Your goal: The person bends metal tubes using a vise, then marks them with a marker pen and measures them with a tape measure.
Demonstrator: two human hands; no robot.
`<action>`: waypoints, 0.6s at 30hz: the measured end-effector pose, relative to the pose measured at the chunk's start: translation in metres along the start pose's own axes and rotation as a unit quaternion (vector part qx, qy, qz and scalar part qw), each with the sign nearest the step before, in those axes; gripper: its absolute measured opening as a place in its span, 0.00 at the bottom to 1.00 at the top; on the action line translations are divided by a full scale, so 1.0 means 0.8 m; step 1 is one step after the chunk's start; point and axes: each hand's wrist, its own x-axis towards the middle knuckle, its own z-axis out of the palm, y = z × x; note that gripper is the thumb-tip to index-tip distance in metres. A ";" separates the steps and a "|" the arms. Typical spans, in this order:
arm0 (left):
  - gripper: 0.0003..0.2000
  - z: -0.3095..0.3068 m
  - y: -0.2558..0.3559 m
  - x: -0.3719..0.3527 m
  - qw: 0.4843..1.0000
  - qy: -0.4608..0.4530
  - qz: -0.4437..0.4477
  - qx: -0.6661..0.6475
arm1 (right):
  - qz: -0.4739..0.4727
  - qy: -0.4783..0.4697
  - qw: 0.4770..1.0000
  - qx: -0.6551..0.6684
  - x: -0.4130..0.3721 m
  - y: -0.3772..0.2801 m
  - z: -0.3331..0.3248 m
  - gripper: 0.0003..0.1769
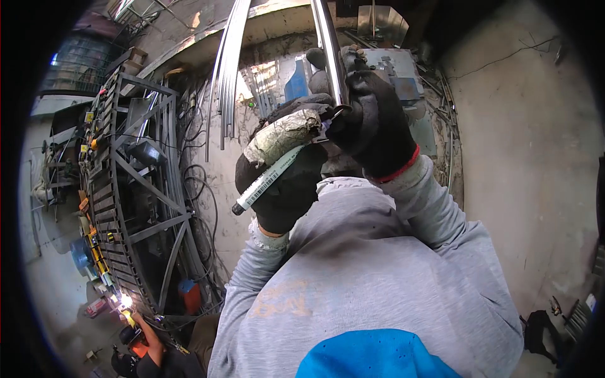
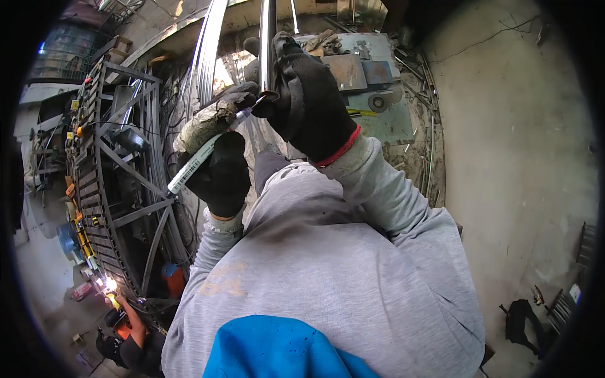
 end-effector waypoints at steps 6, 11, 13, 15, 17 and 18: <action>0.20 0.003 0.000 0.013 0.990 -0.034 -0.002 -0.137 | 0.045 0.027 0.992 0.114 0.026 -0.003 -0.004 0.20; 0.24 0.009 -0.003 0.018 0.976 -0.062 -0.002 -0.208 | 0.030 0.011 0.984 0.173 0.032 0.005 0.002 0.17; 0.26 0.011 -0.003 0.017 0.971 -0.069 -0.001 -0.228 | 0.107 -0.037 0.939 0.323 0.025 0.006 0.006 0.23; 0.27 0.013 -0.003 0.018 0.966 -0.077 -0.001 -0.246 | 0.174 -0.052 0.894 0.410 0.025 0.005 0.008 0.23; 0.29 0.014 -0.003 0.020 0.961 -0.084 0.001 -0.262 | 0.214 -0.053 0.867 0.447 0.029 0.004 0.008 0.23; 0.30 0.015 -0.004 0.020 0.959 -0.087 0.002 -0.269 | 0.230 -0.058 0.855 0.461 0.029 0.005 0.006 0.22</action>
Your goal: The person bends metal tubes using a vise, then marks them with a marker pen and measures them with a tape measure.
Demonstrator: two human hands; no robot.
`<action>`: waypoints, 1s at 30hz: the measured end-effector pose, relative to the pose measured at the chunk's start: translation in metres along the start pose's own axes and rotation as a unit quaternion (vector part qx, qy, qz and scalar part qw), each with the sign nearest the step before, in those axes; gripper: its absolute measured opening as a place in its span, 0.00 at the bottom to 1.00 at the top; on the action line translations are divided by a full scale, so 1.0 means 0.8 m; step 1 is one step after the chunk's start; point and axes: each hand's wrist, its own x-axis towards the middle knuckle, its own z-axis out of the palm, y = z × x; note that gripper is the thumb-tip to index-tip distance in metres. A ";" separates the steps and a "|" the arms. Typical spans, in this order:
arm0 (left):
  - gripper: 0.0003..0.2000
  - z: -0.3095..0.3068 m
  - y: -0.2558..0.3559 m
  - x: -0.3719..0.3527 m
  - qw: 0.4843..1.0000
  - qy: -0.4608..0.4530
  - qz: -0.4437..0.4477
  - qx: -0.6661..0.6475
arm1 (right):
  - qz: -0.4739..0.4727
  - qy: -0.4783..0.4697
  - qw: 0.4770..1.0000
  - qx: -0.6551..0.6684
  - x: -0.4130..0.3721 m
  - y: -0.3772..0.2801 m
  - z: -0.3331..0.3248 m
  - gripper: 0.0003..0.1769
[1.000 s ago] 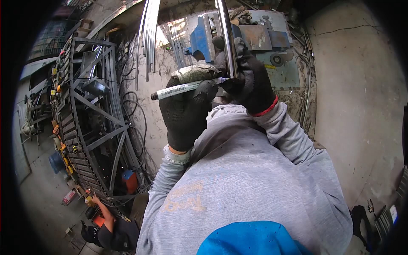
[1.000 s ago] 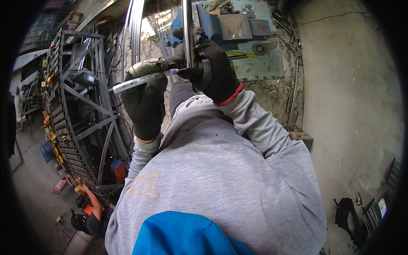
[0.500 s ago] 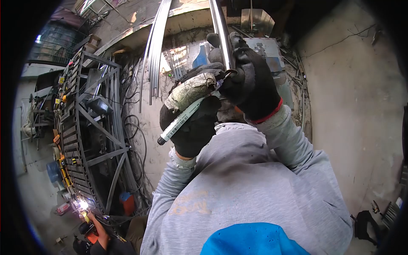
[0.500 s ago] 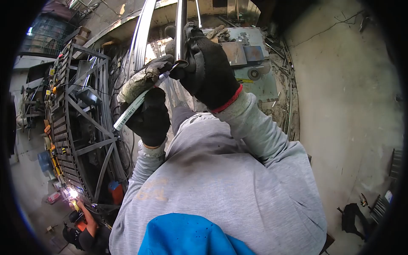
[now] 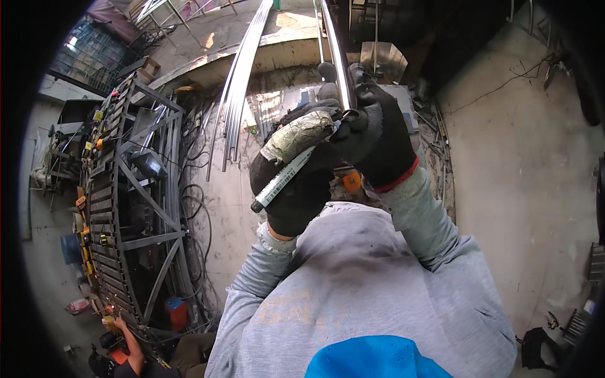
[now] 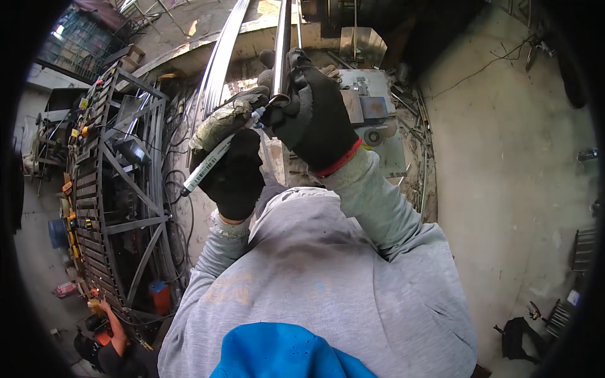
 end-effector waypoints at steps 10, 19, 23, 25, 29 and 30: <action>0.34 0.003 -0.001 0.005 1.000 -0.008 0.004 0.030 | 0.014 -0.018 1.000 -0.004 0.002 -0.011 -0.005 0.14; 0.32 0.017 -0.002 0.011 0.936 0.046 0.035 0.347 | -0.168 -0.017 0.915 -0.368 0.005 -0.008 -0.015 0.14; 0.32 0.027 0.002 0.013 0.816 0.042 0.069 0.572 | -0.150 -0.005 0.958 -0.246 0.007 -0.014 -0.007 0.19; 0.31 0.028 -0.001 0.014 0.729 0.049 0.117 0.673 | -0.081 -0.004 0.985 -0.153 0.003 -0.012 -0.006 0.18; 0.26 0.014 -0.004 0.008 0.985 0.012 0.053 0.163 | 0.024 -0.003 1.000 -0.010 -0.001 -0.009 -0.002 0.17; 0.26 0.014 -0.002 0.008 0.966 0.022 0.069 0.250 | -0.049 -0.010 0.993 -0.104 0.002 -0.009 -0.002 0.15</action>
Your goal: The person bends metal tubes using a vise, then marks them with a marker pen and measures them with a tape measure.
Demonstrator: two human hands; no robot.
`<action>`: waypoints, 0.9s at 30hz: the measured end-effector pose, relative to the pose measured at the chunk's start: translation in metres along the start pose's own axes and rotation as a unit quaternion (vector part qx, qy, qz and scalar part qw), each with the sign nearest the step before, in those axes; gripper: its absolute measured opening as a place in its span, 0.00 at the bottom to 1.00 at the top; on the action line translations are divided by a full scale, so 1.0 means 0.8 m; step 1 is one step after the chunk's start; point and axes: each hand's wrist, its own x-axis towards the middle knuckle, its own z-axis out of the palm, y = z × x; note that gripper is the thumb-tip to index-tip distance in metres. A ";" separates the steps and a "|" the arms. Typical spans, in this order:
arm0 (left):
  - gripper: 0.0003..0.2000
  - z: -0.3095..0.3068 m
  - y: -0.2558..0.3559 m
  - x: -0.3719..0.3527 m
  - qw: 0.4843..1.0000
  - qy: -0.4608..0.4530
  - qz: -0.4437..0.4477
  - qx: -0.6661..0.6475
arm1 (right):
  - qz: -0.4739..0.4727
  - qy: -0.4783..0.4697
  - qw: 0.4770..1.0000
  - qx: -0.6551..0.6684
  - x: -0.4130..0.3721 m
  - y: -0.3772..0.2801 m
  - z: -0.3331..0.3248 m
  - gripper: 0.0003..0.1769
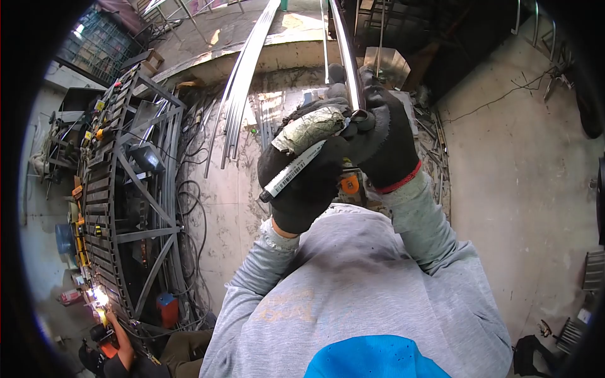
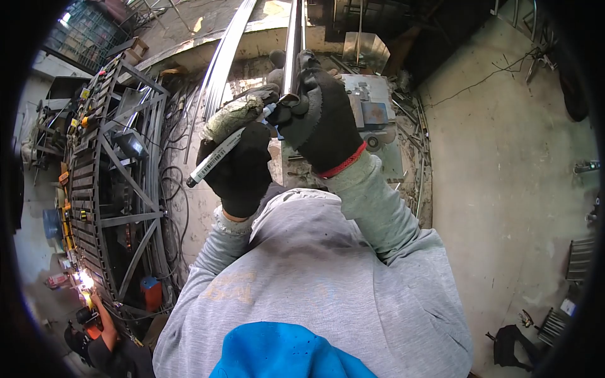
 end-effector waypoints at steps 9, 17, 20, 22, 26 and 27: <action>0.27 0.007 0.007 0.007 0.995 0.031 0.005 0.094 | 0.241 0.077 0.837 0.485 0.002 0.017 0.007 0.12; 0.19 -0.018 0.012 0.006 0.982 0.108 0.057 0.147 | 0.209 -0.006 0.714 0.668 0.017 0.038 0.010 0.20; 0.07 -0.021 0.018 0.015 0.928 0.139 0.100 0.330 | 0.243 -0.002 0.650 0.720 0.022 0.049 0.020 0.15; 0.05 -0.018 0.031 0.022 0.853 0.144 0.125 0.485 | 0.243 0.051 0.663 0.706 0.022 0.041 0.019 0.15; 0.09 -0.024 0.039 0.030 0.852 0.129 0.106 0.496 | 0.231 0.034 0.637 0.735 0.030 0.041 0.007 0.18; 0.11 -0.023 0.038 0.034 0.920 0.137 0.088 0.356 | 0.244 0.012 0.634 0.734 0.031 0.048 0.006 0.16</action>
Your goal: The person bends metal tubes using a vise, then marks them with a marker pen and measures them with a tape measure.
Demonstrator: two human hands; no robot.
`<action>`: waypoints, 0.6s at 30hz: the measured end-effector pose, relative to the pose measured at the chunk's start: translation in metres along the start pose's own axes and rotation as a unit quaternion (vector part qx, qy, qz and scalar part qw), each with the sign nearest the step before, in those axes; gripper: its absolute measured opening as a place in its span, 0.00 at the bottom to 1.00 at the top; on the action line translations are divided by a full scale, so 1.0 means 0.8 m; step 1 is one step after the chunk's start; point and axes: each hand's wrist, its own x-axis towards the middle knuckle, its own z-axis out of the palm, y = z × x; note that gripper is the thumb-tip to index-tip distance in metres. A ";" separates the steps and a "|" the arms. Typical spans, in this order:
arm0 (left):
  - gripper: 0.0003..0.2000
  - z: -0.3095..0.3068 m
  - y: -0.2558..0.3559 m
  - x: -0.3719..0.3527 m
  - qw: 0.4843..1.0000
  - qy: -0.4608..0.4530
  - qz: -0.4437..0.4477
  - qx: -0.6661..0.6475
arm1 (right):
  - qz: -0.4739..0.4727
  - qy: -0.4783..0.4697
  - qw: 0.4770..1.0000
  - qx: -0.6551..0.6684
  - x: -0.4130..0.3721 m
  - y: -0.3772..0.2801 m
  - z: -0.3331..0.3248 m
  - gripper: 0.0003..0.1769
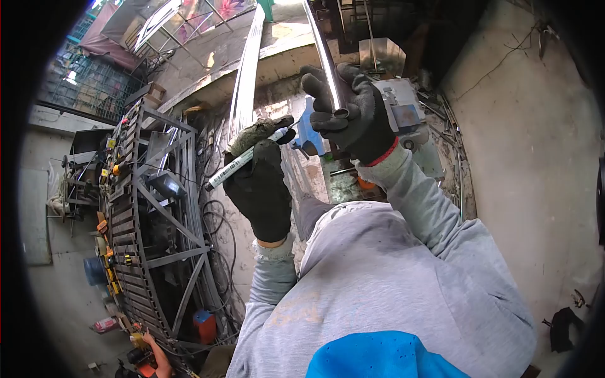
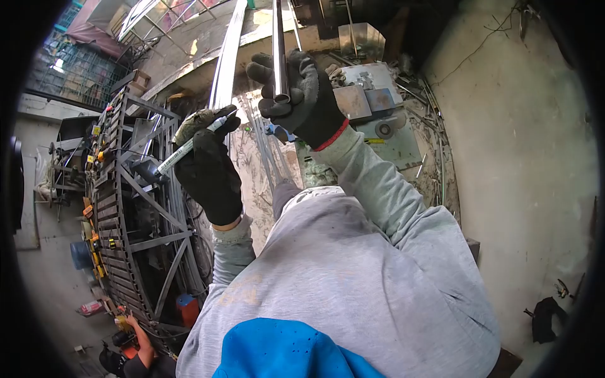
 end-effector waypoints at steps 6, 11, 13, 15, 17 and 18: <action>0.14 -0.023 0.002 0.000 0.993 -0.034 -0.068 -0.089 | -0.018 0.041 0.998 -0.051 0.012 -0.002 -0.004 0.11; 0.10 -0.018 0.017 0.021 0.985 -0.055 -0.048 -0.156 | 0.001 -0.006 0.996 -0.094 0.031 -0.005 -0.004 0.15; 0.10 -0.008 0.027 0.034 0.978 -0.058 -0.035 -0.198 | -0.066 0.049 0.982 -0.169 0.024 0.005 0.043 0.17; 0.11 0.005 0.029 0.043 0.958 -0.059 -0.017 -0.279 | -0.130 0.106 0.955 -0.244 0.023 0.004 0.059 0.19; 0.09 0.018 0.015 0.054 0.945 -0.082 -0.010 -0.317 | -0.057 0.124 0.971 -0.197 0.035 -0.009 0.058 0.24; 0.09 0.027 0.023 0.053 0.943 -0.061 -0.021 -0.326 | -0.048 0.069 0.976 -0.199 0.031 -0.016 0.052 0.26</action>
